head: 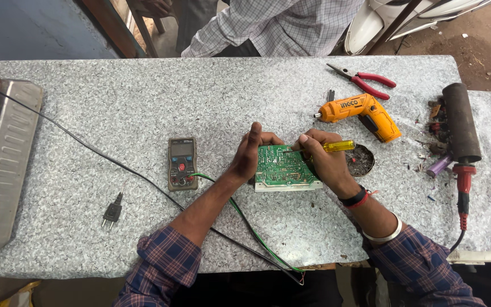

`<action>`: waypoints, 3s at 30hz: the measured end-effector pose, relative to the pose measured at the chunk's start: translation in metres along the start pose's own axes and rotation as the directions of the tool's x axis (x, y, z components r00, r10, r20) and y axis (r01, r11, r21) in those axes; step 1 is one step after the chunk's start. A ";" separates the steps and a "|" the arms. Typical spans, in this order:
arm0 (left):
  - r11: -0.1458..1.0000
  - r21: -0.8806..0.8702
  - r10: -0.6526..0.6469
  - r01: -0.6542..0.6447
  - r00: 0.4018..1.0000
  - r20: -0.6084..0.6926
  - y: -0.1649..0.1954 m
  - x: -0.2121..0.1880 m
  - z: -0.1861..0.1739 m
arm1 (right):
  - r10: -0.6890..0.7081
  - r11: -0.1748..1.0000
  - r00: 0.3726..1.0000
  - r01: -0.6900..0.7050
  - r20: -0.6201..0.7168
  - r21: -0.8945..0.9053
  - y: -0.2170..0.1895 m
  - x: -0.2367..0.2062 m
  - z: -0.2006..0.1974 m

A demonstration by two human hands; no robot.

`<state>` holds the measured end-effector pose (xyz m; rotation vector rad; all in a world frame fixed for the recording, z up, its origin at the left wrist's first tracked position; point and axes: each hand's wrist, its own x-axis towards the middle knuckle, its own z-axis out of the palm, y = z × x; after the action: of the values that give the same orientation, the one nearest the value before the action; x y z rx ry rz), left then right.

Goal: The person uses a yellow-handled screwdriver to probe and adjust components on a green circuit board. They hold the board with one hand while manipulating the screwdriver with the other, working on various points across the board's surface.

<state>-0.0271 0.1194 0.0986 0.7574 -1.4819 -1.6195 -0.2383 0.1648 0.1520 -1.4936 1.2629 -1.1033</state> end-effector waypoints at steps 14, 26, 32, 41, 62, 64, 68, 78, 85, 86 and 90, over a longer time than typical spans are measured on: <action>1.000 0.000 0.010 -0.010 1.000 -0.003 -0.003 -0.014 0.008 | -0.036 0.999 0.999 0.036 -0.013 0.007 -0.002 -0.014 0.001; 0.999 -0.037 -0.013 0.014 1.000 0.009 -0.004 -0.018 0.017 | 0.007 1.000 1.000 -0.007 -0.002 0.015 -0.005 -0.023 -0.005; 1.000 -0.014 0.007 -0.007 1.000 0.003 -0.007 -0.018 0.019 | -0.008 1.000 1.000 0.008 -0.003 0.029 -0.004 -0.026 -0.007; 1.000 0.009 0.005 -0.005 1.000 0.004 -0.006 -0.018 0.020 | 0.003 1.000 1.000 -0.003 0.000 0.025 0.001 -0.026 -0.008; 1.000 0.029 0.004 -0.004 1.000 -0.007 -0.011 -0.015 0.017 | -0.009 0.999 1.000 0.008 0.009 0.045 0.006 -0.023 -0.007; 1.000 0.023 0.007 -0.007 1.000 -0.014 -0.012 -0.015 0.017 | -0.011 0.999 1.000 0.010 0.008 0.035 0.006 -0.023 -0.007; 1.000 -0.003 -0.003 0.003 1.000 -0.004 -0.013 -0.015 0.017 | -0.007 0.999 1.000 0.007 0.011 0.034 0.006 -0.023 -0.007; 0.999 0.050 0.002 -0.002 1.000 -0.006 -0.009 -0.015 0.019 | -0.004 0.999 1.000 0.004 0.008 0.042 0.008 -0.023 -0.008; 1.000 0.019 -0.003 0.003 1.000 0.001 -0.007 -0.016 0.018 | 0.004 0.998 1.000 -0.005 0.013 0.061 0.009 -0.022 -0.007; 1.000 0.016 -0.004 0.004 1.000 -0.001 -0.007 -0.017 0.018 | 0.004 0.998 1.000 -0.005 0.013 0.068 0.009 -0.022 -0.006; 1.000 0.007 -0.004 0.004 1.000 -0.008 -0.006 -0.018 0.018 | 0.004 0.997 1.000 -0.005 0.016 0.072 0.009 -0.023 -0.006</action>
<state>-0.0341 0.1438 0.0937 0.7700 -1.4814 -1.6130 -0.2478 0.1857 0.1423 -1.4430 1.2027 -1.1202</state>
